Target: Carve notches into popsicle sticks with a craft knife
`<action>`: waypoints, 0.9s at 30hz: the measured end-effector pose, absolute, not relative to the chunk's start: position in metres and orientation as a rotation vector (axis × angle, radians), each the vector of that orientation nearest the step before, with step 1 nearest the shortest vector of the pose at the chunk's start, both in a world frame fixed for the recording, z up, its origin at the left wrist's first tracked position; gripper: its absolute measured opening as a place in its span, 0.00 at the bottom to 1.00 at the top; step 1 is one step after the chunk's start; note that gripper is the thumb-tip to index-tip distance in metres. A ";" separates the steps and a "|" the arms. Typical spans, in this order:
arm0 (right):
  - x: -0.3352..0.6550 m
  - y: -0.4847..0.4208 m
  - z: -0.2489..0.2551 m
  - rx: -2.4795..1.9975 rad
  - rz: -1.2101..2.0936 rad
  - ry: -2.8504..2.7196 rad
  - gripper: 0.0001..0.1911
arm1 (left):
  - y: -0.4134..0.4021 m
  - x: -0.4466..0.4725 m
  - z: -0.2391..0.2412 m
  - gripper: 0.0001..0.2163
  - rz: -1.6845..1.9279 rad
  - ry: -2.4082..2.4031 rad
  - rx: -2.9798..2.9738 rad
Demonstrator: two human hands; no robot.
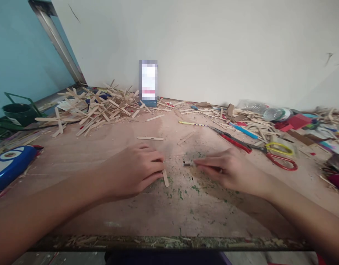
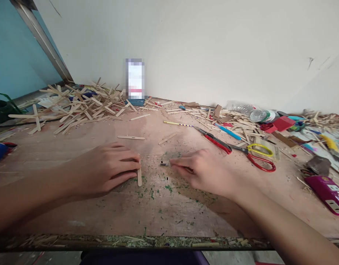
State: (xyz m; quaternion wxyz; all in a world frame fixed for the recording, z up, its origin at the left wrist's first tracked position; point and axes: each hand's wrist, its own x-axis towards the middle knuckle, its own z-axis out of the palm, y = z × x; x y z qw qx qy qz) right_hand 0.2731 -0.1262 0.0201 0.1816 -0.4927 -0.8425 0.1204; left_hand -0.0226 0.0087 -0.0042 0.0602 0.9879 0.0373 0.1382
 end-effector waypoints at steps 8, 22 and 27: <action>0.270 -0.128 0.026 -1.357 0.508 -2.336 0.14 | 0.008 -0.022 -0.008 0.10 0.446 0.065 2.997; 0.269 -0.132 0.026 -1.312 0.640 -2.389 0.14 | 0.006 -0.020 -0.009 0.15 0.449 0.080 2.996; 0.270 -0.130 0.021 -1.489 0.355 -2.248 0.15 | 0.007 -0.021 -0.010 0.15 0.439 0.070 2.995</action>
